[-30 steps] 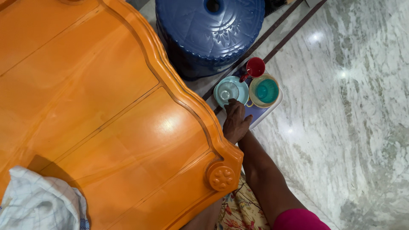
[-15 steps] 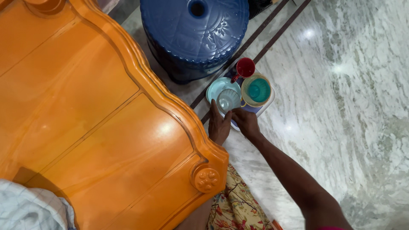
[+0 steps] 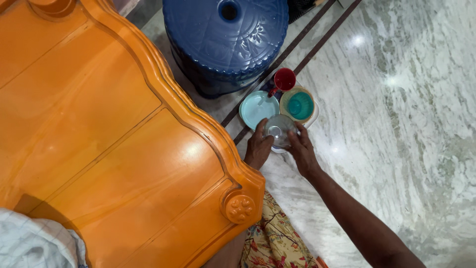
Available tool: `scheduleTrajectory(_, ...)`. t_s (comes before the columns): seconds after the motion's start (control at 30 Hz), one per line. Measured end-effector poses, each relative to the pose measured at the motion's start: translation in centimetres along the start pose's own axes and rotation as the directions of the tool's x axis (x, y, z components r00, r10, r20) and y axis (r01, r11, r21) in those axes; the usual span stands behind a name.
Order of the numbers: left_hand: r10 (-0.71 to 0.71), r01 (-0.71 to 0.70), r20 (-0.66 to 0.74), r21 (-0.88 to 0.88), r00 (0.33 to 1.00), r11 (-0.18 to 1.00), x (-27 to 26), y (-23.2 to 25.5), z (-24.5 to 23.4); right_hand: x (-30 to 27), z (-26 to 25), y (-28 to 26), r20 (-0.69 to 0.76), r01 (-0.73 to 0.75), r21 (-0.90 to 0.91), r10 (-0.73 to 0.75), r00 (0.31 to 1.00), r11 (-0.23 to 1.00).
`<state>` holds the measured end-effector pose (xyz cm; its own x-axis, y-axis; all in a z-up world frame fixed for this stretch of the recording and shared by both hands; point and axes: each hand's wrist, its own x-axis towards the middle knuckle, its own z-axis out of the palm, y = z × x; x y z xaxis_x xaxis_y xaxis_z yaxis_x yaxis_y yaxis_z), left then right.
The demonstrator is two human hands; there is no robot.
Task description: The person wipes a cup and a glass with a cloth, then places the cup on a tray.
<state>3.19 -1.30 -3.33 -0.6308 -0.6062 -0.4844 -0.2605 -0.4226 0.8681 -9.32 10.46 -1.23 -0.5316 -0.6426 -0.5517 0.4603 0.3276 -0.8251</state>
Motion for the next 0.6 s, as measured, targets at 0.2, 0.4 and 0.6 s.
scheduleTrajectory(0.2,0.025,-0.012,0.141,-0.087,0.99,0.996,0.5,-0.7,1.4,0.4,-0.8,-0.3,-0.016,0.078,0.049,-0.078,0.997,0.996)
scheduleTrajectory(0.4,0.016,-0.034,0.229,0.075,0.973,0.997,-1.4,1.4,4.4,-1.7,-3.1,-4.6,-0.078,0.069,-0.077,-0.074,0.994,0.995)
scheduleTrajectory(0.6,-0.007,-0.04,0.24,0.186,0.971,0.982,-5.9,8.5,6.3,-7.2,-2.4,-11.1,-0.121,0.069,-0.065,-0.077,0.99,0.995)
